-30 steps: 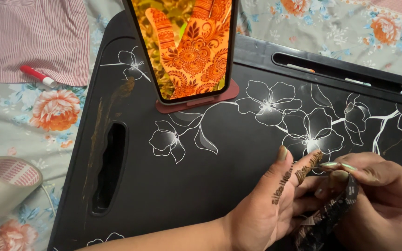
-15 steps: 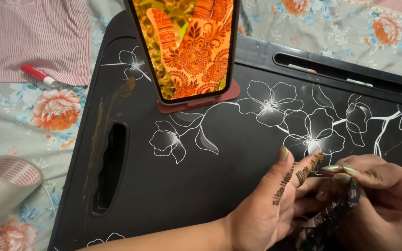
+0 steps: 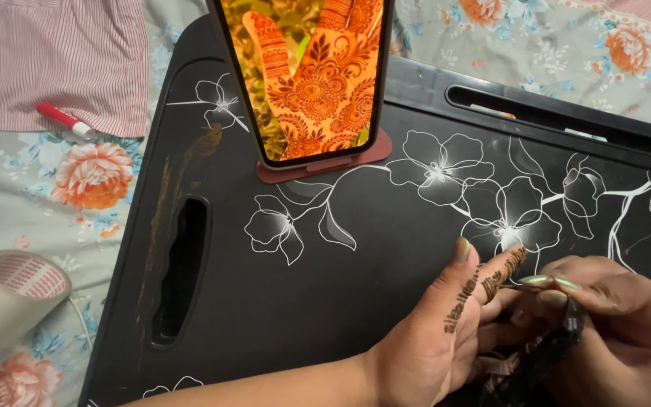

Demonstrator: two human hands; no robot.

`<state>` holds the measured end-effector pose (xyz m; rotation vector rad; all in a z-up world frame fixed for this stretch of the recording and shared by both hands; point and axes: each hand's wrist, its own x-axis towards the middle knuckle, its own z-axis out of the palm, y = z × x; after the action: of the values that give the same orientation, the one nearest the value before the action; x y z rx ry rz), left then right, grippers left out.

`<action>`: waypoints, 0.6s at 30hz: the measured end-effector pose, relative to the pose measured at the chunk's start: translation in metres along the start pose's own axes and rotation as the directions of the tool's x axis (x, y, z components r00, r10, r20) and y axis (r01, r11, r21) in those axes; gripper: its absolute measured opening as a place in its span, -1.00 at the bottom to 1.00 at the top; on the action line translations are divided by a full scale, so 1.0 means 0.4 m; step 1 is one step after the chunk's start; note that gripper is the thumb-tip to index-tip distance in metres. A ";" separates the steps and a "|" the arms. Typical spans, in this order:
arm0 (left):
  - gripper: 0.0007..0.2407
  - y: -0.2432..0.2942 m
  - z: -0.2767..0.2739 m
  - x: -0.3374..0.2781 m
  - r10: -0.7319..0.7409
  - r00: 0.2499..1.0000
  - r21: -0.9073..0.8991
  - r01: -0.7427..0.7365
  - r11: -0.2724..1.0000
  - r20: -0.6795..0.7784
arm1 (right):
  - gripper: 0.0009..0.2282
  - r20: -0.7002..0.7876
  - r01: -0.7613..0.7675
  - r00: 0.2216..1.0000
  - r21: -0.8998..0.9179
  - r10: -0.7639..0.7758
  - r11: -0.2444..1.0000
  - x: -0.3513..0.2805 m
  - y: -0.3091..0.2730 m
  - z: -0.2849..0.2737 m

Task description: Applying henna patterns to the fingers and palm of the left hand using a cone.

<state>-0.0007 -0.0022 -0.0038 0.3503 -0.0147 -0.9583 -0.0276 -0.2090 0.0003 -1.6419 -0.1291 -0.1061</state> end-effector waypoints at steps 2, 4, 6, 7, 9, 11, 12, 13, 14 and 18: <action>-0.04 0.001 -0.002 0.000 0.000 1.000 0.013 0.000 1.000 0.000 | -0.93 0.002 0.017 1.000 0.133 -0.017 0.991 0.001 0.003 0.000; -0.04 -0.002 -0.005 -0.001 -0.003 1.000 0.014 0.003 1.000 -0.002 | -0.95 -0.039 0.000 0.999 0.223 0.009 0.975 0.002 0.004 0.009; -0.05 -0.004 -0.009 -0.001 -0.004 1.000 0.017 0.004 1.000 -0.002 | -0.95 -0.077 -0.009 0.996 0.311 0.035 0.950 0.001 0.014 0.001; -0.06 -0.007 -0.011 -0.001 -0.003 1.000 -0.009 0.003 1.000 0.012 | -0.95 -0.090 -0.024 0.994 0.349 0.059 0.937 -0.001 0.024 -0.012; -0.07 -0.007 -0.016 0.002 0.006 1.000 -0.019 -0.005 1.000 0.029 | -0.92 -0.098 -0.023 0.993 0.393 0.067 0.919 -0.001 0.048 -0.039; -0.09 -0.011 -0.020 0.004 -0.013 0.999 -0.068 0.015 0.998 0.033 | -0.90 -0.108 -0.047 0.989 0.426 0.103 0.903 -0.002 0.074 -0.068; -0.09 -0.004 -0.017 0.001 -0.006 0.999 -0.057 0.008 0.998 0.035 | -0.90 -0.104 -0.038 0.990 0.430 0.091 0.902 0.014 0.053 -0.051; -0.10 0.001 -0.014 -0.002 -0.004 0.998 -0.061 0.007 0.998 0.058 | -0.98 -0.113 -0.084 0.983 0.433 0.146 0.897 0.029 0.033 -0.035; -0.11 0.004 -0.012 -0.005 -0.003 0.997 -0.065 0.008 0.998 0.081 | -0.95 -0.120 -0.131 0.972 0.438 0.202 0.889 0.041 0.012 -0.020; -0.10 -0.005 -0.027 0.001 0.004 0.995 -0.022 -0.002 1.000 0.103 | -0.92 -0.017 -0.159 0.978 0.574 0.206 0.803 0.058 0.033 -0.059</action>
<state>-0.0003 -0.0003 -0.0148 0.2802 -0.0983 -0.9718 -0.0026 -0.2330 -0.0075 -1.0344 0.0596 0.0185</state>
